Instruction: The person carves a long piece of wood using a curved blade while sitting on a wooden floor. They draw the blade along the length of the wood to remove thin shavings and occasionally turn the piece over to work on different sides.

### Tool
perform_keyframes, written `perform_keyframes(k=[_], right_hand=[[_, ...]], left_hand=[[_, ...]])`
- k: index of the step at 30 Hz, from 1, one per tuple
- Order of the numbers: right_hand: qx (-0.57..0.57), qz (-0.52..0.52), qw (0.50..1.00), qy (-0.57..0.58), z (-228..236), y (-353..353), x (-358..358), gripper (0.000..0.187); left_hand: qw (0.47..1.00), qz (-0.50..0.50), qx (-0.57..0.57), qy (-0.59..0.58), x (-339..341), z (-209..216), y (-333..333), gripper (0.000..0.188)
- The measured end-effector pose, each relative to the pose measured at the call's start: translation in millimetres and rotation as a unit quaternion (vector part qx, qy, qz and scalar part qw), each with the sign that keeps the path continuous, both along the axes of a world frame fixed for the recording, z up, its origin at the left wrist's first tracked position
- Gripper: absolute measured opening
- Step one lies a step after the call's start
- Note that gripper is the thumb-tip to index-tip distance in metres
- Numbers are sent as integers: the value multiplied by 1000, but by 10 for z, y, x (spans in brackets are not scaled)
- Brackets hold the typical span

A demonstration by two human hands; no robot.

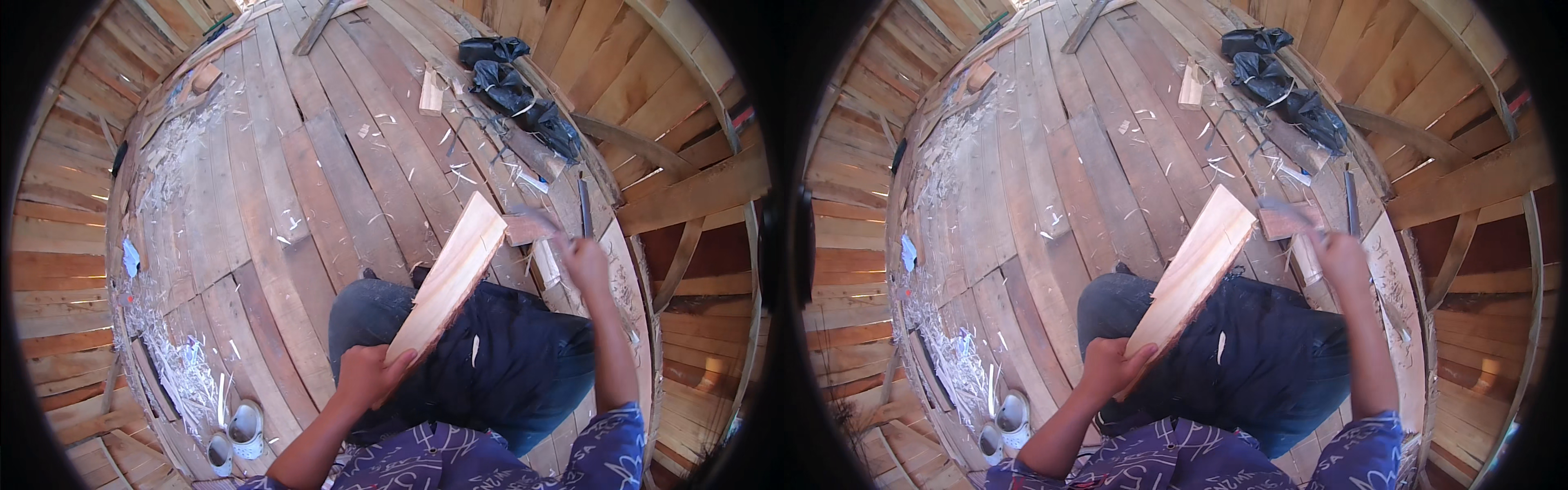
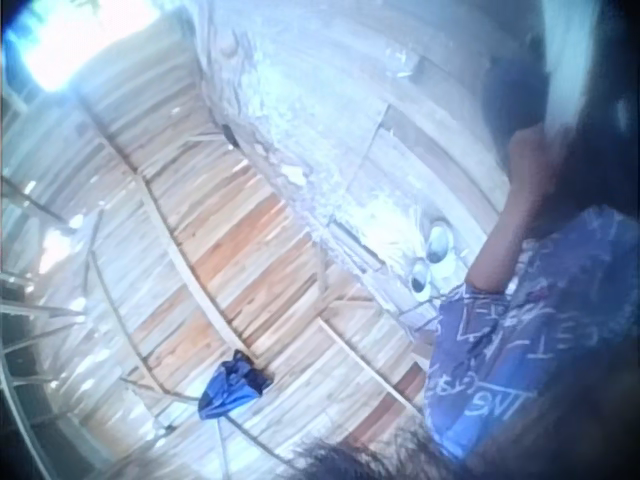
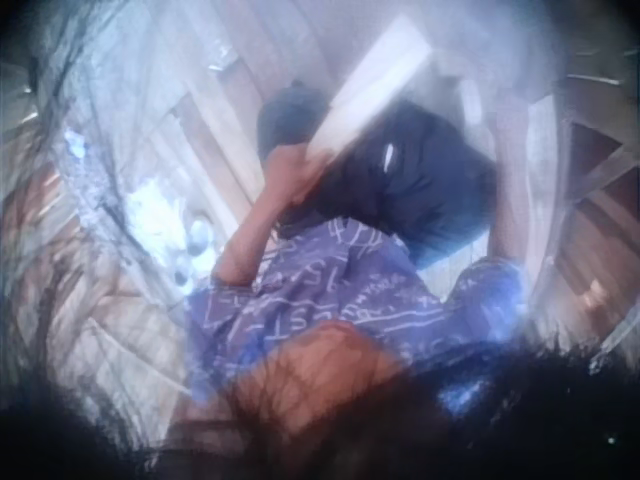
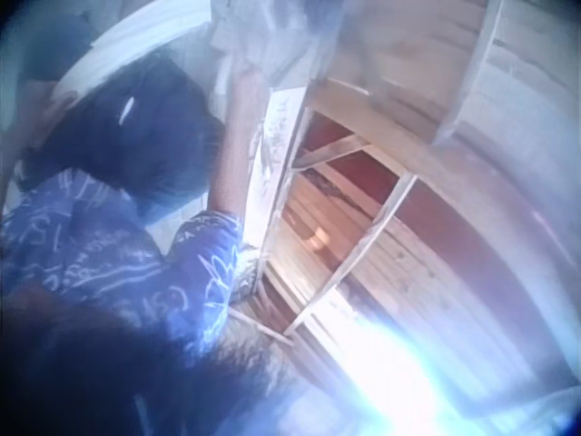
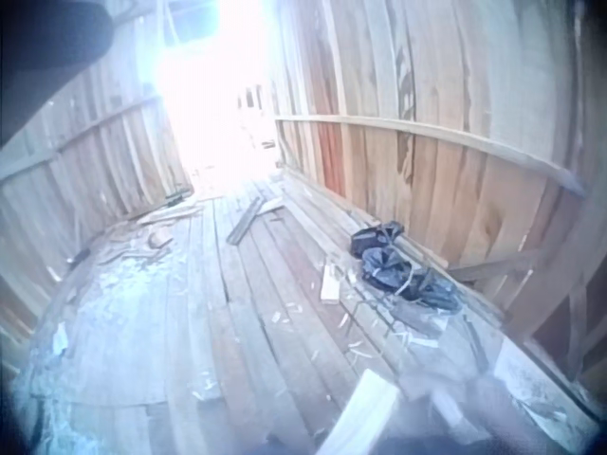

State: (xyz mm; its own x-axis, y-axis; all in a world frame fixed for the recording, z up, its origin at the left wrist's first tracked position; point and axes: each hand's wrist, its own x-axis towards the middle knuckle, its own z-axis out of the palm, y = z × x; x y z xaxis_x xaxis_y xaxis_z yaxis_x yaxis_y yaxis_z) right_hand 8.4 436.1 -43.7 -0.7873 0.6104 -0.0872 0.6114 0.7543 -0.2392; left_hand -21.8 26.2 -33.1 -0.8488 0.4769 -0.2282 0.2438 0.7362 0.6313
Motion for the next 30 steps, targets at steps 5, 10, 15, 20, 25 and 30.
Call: perform_keyframes(k=[5,10,15,20,25,30], right_hand=[[-64,158,984,44,73,-1054,30,62],[-48,250,966,48,43,-1259,-233,62],[-42,273,960,51,8,-1213,-276,62],[-22,276,961,13,92,-1216,-319,60],[3,-190,981,35,-672,1017,-260,54],[-89,-155,984,-10,-343,558,229,55]], left_hand=[[1000,5,17,-11,41,-71,-65,54],[999,7,30,17,56,-78,-28,52],[1000,-8,-15,11,59,-87,-46,42],[1000,-5,-26,-2,65,-68,-75,38],[998,23,18,-49,97,-20,21,46],[1000,9,-1,7,27,-16,32,50]])
